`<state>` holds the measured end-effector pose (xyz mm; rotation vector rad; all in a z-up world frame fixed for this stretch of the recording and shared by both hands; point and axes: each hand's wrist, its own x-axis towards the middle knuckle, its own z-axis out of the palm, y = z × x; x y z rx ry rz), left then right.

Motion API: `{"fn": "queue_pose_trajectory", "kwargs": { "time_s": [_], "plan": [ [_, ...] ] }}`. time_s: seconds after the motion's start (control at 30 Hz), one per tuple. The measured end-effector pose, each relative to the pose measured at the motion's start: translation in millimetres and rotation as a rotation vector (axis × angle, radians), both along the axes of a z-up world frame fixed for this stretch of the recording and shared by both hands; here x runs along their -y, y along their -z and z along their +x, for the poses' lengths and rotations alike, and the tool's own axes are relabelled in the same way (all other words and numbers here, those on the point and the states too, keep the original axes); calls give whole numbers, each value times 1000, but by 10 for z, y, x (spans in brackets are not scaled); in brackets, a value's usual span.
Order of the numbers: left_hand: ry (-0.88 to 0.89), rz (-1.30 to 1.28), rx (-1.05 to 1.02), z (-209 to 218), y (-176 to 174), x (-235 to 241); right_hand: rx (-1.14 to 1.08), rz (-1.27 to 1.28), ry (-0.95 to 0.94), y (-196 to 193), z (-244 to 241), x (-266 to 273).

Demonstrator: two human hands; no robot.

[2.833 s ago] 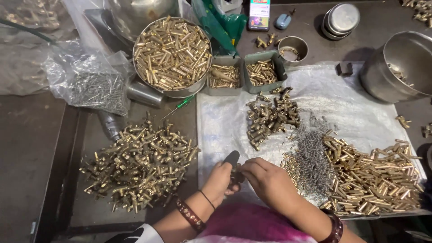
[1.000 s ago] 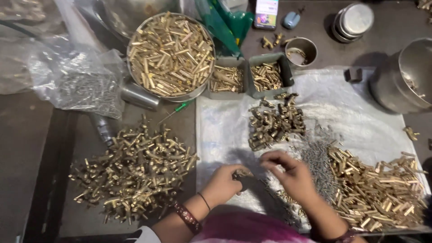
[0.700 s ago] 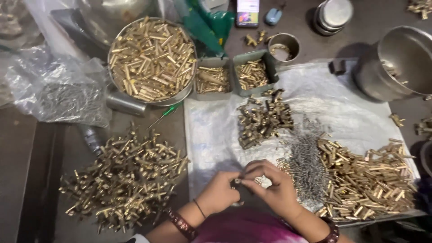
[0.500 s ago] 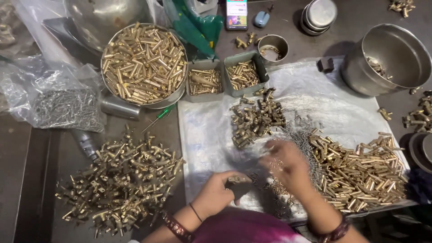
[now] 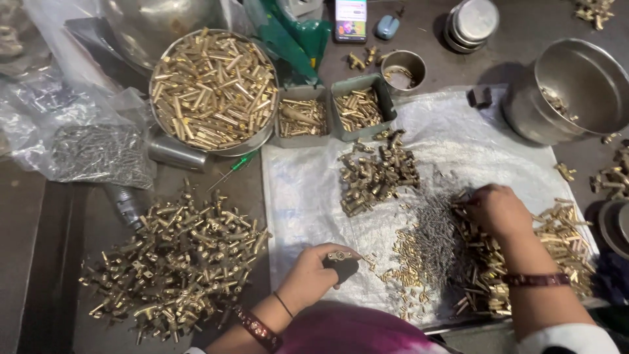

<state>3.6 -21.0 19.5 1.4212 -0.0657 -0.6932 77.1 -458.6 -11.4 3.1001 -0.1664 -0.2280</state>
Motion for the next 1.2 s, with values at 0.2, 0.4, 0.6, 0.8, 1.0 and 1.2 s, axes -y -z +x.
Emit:
{"fn": "queue_pose_trajectory", "kwargs": {
  "time_s": [0.2,0.4,0.6,0.8,1.0,1.2],
  "plan": [
    [-45,17,-3,65,-31,-112,36,-13,36,-83,-140,-227],
    [-35,32,-89,-11,-38,-21,260,936,448,-397,-477,-1038],
    [26,-2,-37,-137,-93,22,-291,1257,178,-335,-964,-2023],
    [34,-73,-13,-222,62,-24,-586,1561,99,-762,-823,-2014],
    [61,-91,46,-135,-200,15,-129,1379,104,-766,-666,-2124],
    [156,163,118,-102,-107,-34,-344,1419,198,-628,-722,-2221]
  ]
}}
